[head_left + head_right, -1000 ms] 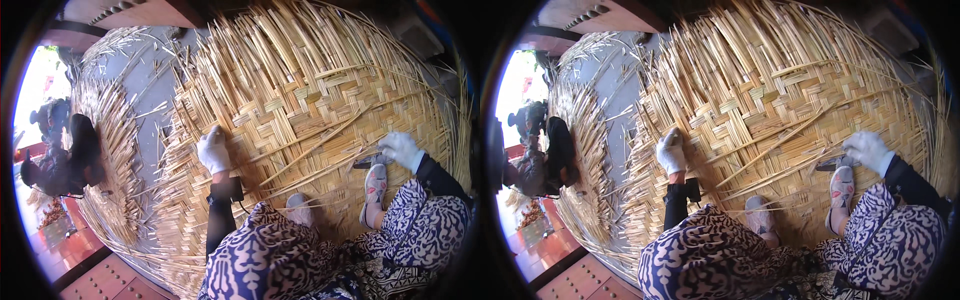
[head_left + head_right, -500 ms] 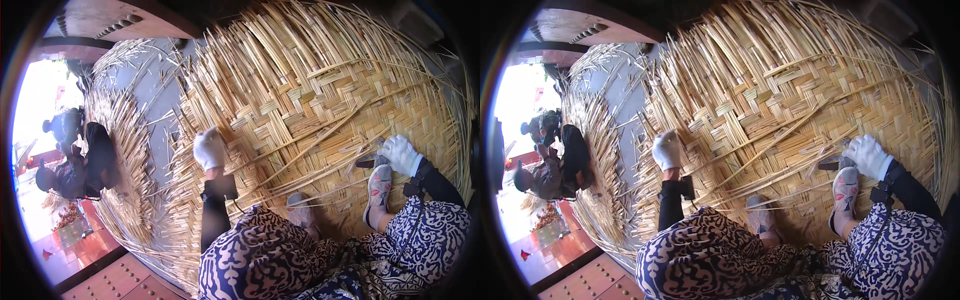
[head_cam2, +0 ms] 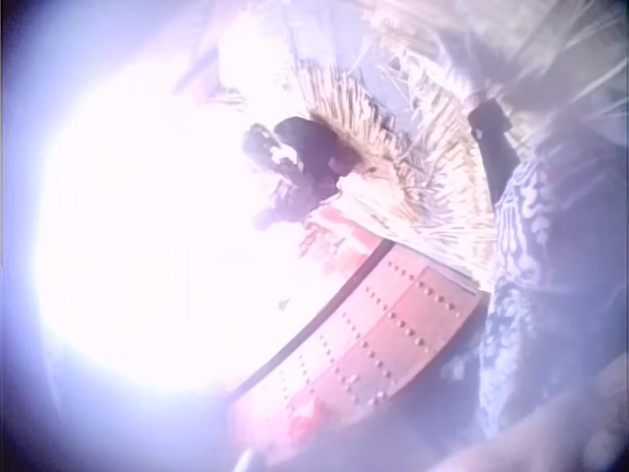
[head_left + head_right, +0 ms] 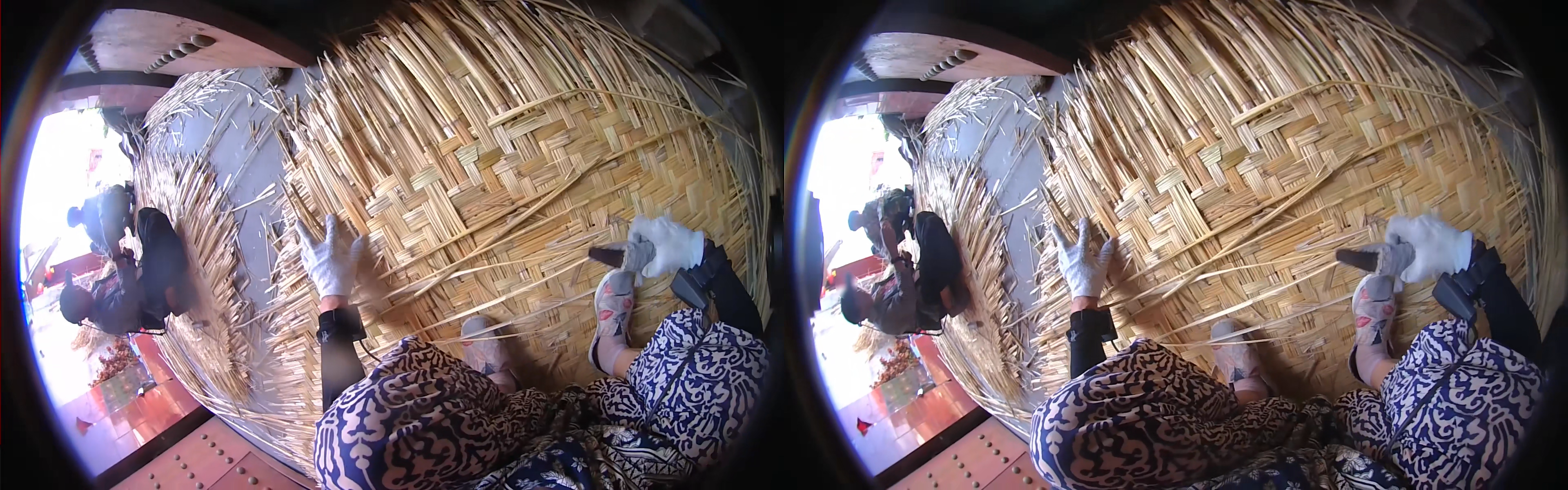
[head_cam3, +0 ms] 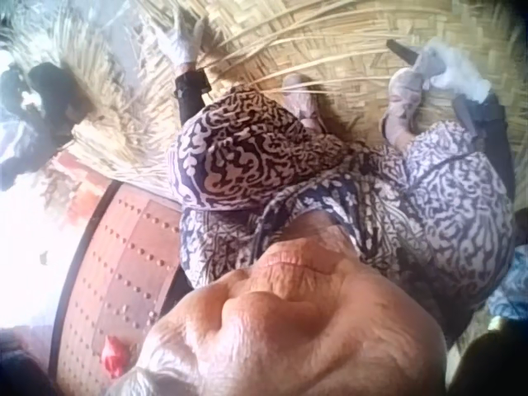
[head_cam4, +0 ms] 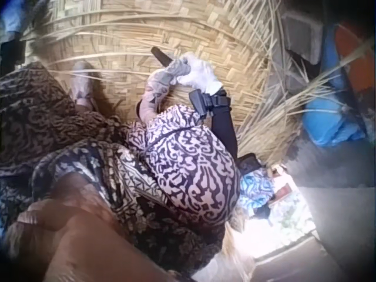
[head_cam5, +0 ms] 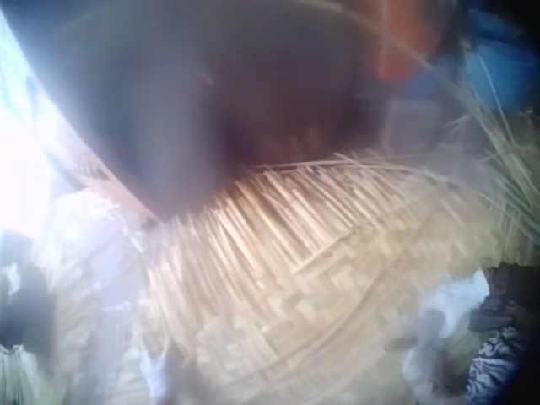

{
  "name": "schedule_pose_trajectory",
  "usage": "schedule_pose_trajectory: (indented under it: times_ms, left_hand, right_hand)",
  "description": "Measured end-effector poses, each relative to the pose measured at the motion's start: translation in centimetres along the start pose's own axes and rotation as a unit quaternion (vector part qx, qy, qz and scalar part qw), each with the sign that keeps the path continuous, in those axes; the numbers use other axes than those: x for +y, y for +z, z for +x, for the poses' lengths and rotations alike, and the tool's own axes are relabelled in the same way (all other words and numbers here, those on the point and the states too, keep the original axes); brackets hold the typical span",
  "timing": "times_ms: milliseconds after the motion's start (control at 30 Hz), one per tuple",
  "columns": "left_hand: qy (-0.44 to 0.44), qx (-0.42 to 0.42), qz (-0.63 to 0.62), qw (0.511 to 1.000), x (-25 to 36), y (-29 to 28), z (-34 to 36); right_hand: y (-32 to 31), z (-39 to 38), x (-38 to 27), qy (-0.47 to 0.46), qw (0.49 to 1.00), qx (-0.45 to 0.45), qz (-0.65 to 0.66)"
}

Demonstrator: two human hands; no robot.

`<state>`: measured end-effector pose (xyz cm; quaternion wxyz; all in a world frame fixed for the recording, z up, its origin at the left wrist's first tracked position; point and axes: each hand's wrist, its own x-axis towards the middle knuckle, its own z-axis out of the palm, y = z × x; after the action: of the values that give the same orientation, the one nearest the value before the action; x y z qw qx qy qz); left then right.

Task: Weaving thin strips of bamboo into a large floor mat.

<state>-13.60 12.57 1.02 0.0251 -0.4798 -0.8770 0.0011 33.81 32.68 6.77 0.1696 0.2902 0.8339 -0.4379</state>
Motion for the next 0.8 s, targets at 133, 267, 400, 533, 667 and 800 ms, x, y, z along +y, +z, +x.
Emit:
schedule_pose_trajectory:
  times_ms: [133,267,400,533,667,800]
  left_hand:
    - [0.012,-0.030,0.034,0.999,0.2,0.3,0.2]
    - [-0.007,-0.049,0.041,0.998,-1.1,0.0,0.0]
    - [-0.004,-0.068,0.025,0.997,0.6,0.0,0.7]
    - [0.006,-0.077,0.054,0.996,-0.1,0.4,0.6]
    - [-0.029,-0.123,0.046,0.991,0.4,0.8,0.7]
    - [-0.031,-0.152,0.040,0.987,0.1,1.3,0.5]
  right_hand:
    - [-1.1,2.3,-3.4,-0.065,0.995,0.017,0.074]
    - [0.3,9.7,-5.9,-0.264,0.951,0.087,-0.132]
    - [0.4,17.1,-9.2,-0.324,0.907,0.181,-0.197]
    - [1.6,24.8,-14.6,-0.260,0.880,0.230,-0.324]
    - [3.8,24.4,-14.7,-0.210,0.914,0.090,-0.336]
    - [4.1,22.4,-13.6,-0.261,0.952,0.082,0.135]
